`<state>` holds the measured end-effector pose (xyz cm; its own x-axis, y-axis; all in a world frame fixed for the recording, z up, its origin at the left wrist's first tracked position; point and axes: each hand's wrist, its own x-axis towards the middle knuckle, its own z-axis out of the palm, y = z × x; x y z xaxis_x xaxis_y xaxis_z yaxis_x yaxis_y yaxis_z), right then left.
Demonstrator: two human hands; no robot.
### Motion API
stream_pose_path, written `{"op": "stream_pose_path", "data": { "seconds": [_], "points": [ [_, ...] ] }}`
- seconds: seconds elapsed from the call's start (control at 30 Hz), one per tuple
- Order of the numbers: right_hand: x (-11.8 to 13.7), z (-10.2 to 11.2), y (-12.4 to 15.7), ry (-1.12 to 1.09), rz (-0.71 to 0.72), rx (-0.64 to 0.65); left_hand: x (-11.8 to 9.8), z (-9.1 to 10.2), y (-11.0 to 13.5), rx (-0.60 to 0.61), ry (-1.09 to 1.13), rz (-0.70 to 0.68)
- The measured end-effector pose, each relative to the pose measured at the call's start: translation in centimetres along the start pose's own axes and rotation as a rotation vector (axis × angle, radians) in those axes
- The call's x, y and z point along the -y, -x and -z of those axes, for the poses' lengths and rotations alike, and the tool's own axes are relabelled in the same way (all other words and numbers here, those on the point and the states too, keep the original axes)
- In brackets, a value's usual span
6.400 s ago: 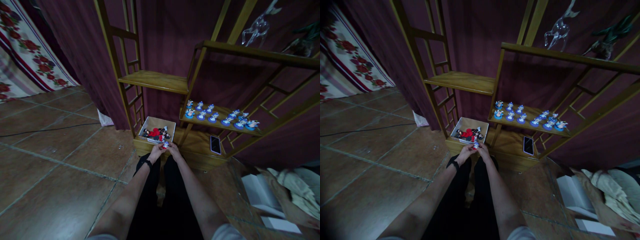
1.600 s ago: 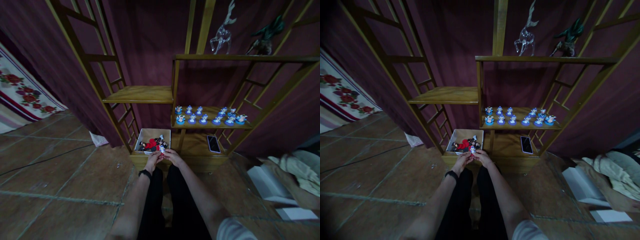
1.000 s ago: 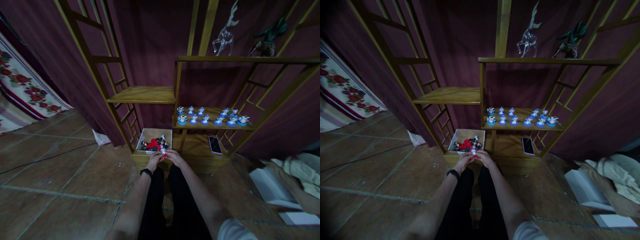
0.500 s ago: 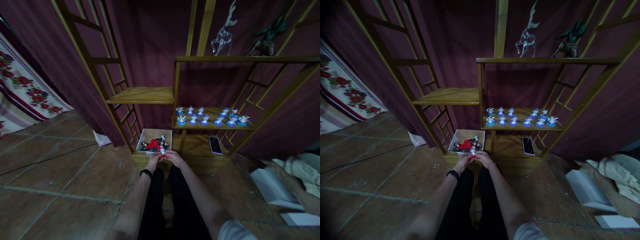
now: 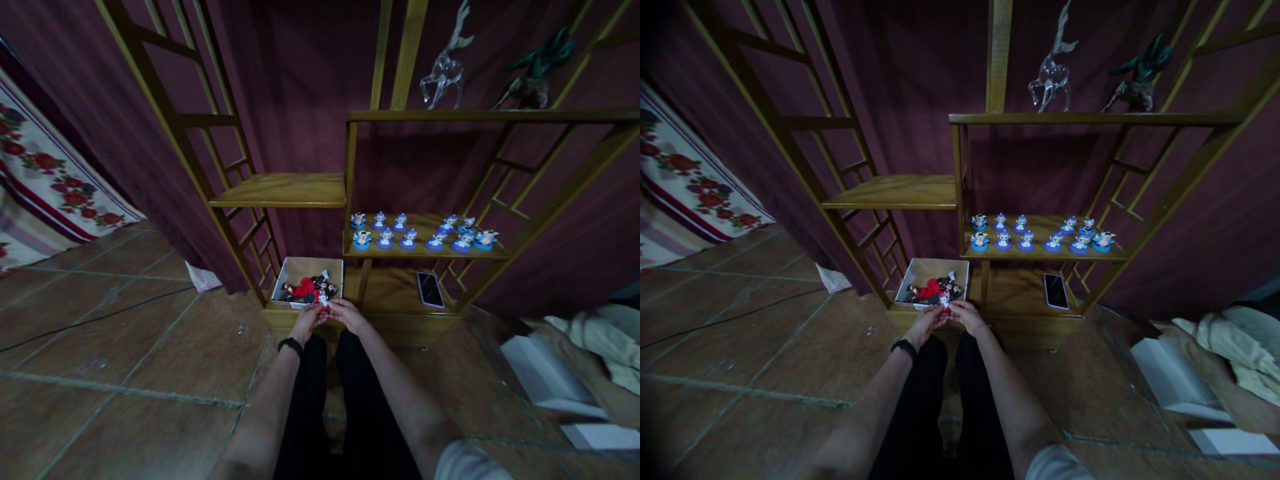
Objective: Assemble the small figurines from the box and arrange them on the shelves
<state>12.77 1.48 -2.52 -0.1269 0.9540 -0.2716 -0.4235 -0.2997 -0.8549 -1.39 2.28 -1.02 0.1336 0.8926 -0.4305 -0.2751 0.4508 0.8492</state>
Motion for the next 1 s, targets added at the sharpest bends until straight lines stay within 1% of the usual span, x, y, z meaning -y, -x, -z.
{"op": "stream_pose_path", "data": {
  "seconds": [0.2, 0.3, 0.43, 0.6, 0.83, 1.0],
  "points": [
    [-0.1, 0.2, -0.3, -0.013, -0.012, -0.007, -0.2, 0.0, 0.0, 0.022, -0.025, 0.016],
    [-0.2, 0.3, -0.3, -0.027, -0.004, -0.010, -0.2, 0.1, 0.1, 0.029, -0.005, -0.015],
    [-0.2, 0.3, 0.0, -0.027, 0.009, 0.030, 0.0, 0.2, 0.1, 0.025, 0.017, -0.048],
    [-0.1, 0.2, 0.2, -0.016, 0.024, 0.040, 0.3, 0.3, 0.1, 0.007, 0.021, -0.089],
    [0.0, 0.2, 0.4, -0.008, 0.038, 0.066, 0.8, 0.3, -0.5, -0.017, -0.010, -0.147],
    [0.1, 0.1, 0.4, 0.005, 0.036, 0.054, 1.1, 0.2, -0.7, -0.014, -0.051, -0.198]
  ]
}}
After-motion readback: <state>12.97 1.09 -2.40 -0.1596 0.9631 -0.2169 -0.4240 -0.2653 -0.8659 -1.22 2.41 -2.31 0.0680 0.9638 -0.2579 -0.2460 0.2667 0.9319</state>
